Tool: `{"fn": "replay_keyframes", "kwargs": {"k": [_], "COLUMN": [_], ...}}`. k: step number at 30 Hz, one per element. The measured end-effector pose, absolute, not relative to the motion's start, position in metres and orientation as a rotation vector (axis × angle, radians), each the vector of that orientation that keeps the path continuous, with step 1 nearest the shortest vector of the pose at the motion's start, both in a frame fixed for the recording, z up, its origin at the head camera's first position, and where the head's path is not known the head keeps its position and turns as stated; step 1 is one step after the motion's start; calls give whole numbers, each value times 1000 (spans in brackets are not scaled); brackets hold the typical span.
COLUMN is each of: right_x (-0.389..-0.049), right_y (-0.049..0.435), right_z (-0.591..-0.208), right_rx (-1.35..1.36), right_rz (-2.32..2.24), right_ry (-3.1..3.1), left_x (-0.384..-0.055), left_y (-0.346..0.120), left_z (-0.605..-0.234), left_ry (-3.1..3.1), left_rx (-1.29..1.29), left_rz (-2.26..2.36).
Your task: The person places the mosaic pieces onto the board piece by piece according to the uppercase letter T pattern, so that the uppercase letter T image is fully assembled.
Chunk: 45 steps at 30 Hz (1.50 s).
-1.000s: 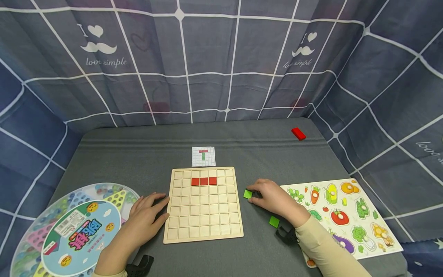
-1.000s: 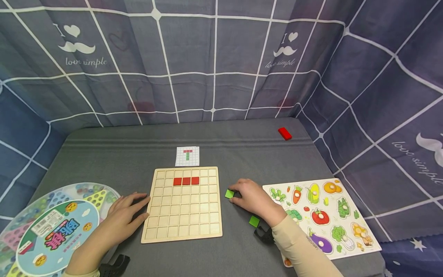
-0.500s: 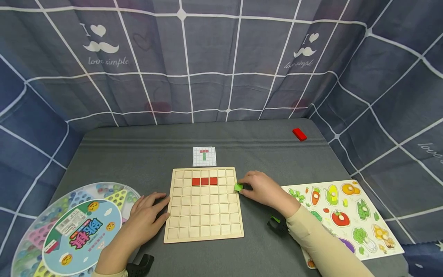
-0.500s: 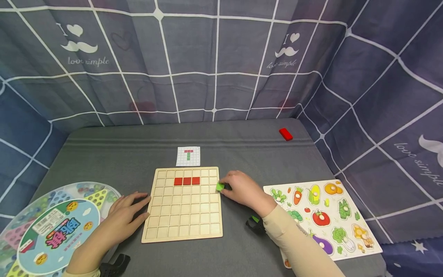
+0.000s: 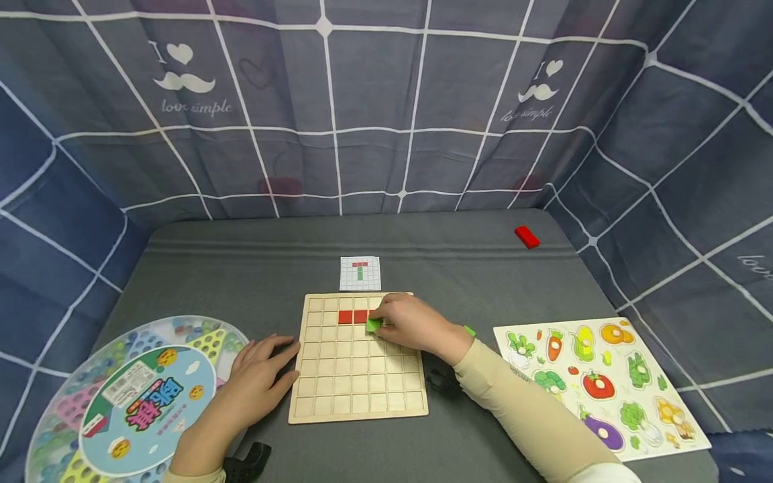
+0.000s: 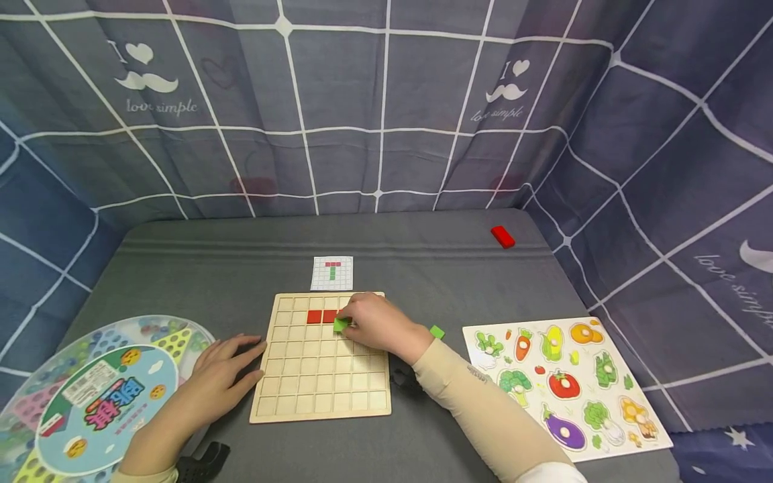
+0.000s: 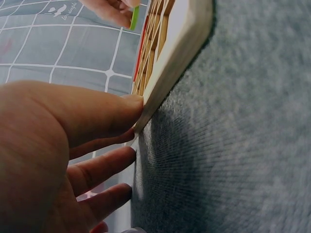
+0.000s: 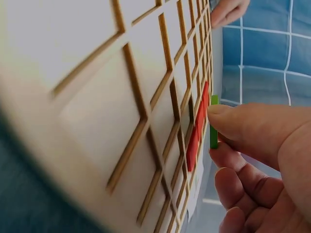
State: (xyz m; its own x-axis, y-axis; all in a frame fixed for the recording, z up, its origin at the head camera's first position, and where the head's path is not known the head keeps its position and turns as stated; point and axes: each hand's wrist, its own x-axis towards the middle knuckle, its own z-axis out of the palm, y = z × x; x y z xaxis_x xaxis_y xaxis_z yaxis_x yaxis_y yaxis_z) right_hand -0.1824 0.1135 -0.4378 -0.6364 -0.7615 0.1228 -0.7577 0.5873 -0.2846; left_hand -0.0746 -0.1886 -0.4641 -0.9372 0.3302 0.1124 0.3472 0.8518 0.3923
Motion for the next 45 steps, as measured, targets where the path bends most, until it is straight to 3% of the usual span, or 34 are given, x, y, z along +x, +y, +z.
{"fn": "replay_keyframes", "kwargs": {"k": [8, 18, 34, 45], "right_x": [-183, -178, -176, -163], "right_y": [89, 97, 191, 233], "right_z": [-442, -446, -413, -422], "right_rx": [-1399, -1335, -1002, -872], "right_rz": [-534, -545, -711, -625], "right_ry": [2698, 2692, 2886, 2968], "left_x": [-68, -71, -75, -72], "left_y": [-194, -186, -188, -188], "left_z": [-462, -463, -461, -462], "left_ry": [-2973, -2997, -2993, -3005], "left_rx": [-525, -520, -566, -525], "left_rz": [-616, -625, -608, -620]}}
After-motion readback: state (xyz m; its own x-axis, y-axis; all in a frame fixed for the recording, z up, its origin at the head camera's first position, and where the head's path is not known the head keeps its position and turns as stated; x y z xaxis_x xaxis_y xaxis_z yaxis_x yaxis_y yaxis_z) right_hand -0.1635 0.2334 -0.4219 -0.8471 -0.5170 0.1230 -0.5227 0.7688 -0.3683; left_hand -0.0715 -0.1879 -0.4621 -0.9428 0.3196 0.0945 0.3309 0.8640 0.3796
